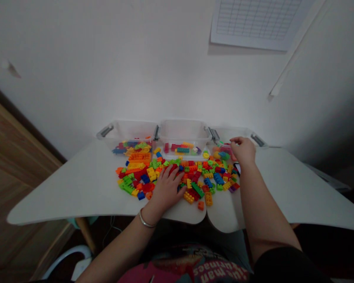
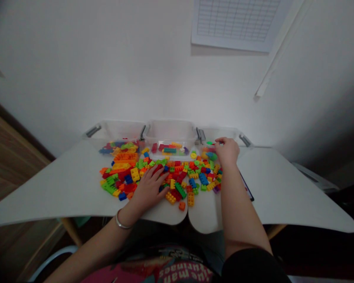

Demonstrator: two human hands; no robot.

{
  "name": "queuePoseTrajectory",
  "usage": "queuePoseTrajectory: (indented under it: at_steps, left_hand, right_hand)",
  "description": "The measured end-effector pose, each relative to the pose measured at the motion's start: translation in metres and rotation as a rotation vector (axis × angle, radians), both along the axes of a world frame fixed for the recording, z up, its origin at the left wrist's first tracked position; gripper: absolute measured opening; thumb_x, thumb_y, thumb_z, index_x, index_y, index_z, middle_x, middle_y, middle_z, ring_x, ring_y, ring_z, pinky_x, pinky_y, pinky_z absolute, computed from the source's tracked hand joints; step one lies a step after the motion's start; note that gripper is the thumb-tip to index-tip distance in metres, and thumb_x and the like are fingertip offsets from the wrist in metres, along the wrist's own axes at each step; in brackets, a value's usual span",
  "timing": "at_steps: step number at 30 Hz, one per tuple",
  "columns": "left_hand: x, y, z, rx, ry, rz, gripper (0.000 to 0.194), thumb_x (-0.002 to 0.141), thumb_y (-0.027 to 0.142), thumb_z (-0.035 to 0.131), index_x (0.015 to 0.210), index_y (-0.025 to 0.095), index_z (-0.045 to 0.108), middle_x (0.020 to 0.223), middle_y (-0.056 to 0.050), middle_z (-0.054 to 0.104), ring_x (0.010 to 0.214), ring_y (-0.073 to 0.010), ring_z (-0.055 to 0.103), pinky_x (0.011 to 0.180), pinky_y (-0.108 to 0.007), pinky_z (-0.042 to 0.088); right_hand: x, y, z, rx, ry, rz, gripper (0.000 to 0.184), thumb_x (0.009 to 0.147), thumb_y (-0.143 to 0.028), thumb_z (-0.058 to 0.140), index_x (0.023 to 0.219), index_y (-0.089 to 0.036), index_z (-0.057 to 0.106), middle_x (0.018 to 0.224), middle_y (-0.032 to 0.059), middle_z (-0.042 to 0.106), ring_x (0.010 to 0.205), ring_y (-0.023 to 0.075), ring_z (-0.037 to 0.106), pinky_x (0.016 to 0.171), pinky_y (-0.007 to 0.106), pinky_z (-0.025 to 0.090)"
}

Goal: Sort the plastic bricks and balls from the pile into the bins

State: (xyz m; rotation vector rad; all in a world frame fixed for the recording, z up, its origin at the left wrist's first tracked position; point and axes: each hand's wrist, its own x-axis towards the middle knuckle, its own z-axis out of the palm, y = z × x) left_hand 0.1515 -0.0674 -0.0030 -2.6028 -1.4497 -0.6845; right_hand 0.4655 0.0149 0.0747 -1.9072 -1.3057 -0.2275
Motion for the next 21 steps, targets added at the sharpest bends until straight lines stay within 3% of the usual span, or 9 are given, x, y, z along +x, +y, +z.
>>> queuePoseTrajectory:
  at_steps: [4,9,14,17,21]
  left_hand:
    - [0.000,0.000,0.001,-0.012,0.015,0.003,0.051,0.088,0.045,0.056,0.132,0.019,0.061,0.142,-0.012,0.055,0.139,-0.0353,0.039,0.116,-0.057,0.031]
    - [0.000,0.000,0.000,-0.003,0.009,0.008,0.051,0.088,0.045,0.056,0.131,0.019,0.061,0.142,-0.012,0.055,0.139,-0.0351,0.039,0.115,-0.057,0.032]
    - [0.000,0.000,0.000,-0.003,0.009,0.005,0.051,0.088,0.044,0.056,0.132,0.019,0.061,0.142,-0.012,0.055,0.139,-0.0353,0.039,0.116,-0.057,0.031]
    - [0.001,0.000,0.001,-0.015,0.007,0.005,0.051,0.088,0.044,0.057,0.131,0.019,0.061,0.142,-0.013,0.055,0.139,-0.0354,0.038,0.116,-0.057,0.030]
    - [0.001,0.000,0.003,-0.008,0.009,0.004,0.050,0.088,0.044,0.056,0.131,0.019,0.061,0.142,-0.012,0.055,0.139,-0.0352,0.039,0.116,-0.057,0.032]
  right_hand:
    - [0.000,0.001,-0.008,0.005,-0.062,-0.019,0.032,0.076,-0.032,0.051,0.087,-0.019,0.078,0.087,0.0112,0.071,0.081,0.0246,0.060,0.079,0.038,0.045]
    - [0.003,0.003,-0.012,0.188,-0.092,0.044,0.025,0.075,-0.030,0.053,0.077,-0.016,0.075,0.082,0.0123,0.070,0.084,0.0268,0.060,0.085,0.043,0.045]
    - [-0.004,-0.009,-0.004,0.356,-0.086,0.151,0.020,0.079,-0.030,0.055,0.080,-0.019,0.071,0.088,0.0086,0.071,0.090,0.0251,0.061,0.091,0.043,0.044]
    - [-0.015,-0.020,-0.005,0.304,-0.043,0.296,0.021,0.081,-0.032,0.055,0.085,-0.019,0.071,0.087,0.0077,0.070,0.084,0.0226,0.062,0.085,0.039,0.047]
    - [-0.034,-0.028,-0.028,0.112,-0.067,0.477,0.024,0.083,-0.032,0.055,0.095,-0.018,0.071,0.096,0.0090,0.072,0.087,0.0222,0.063,0.084,0.038,0.049]
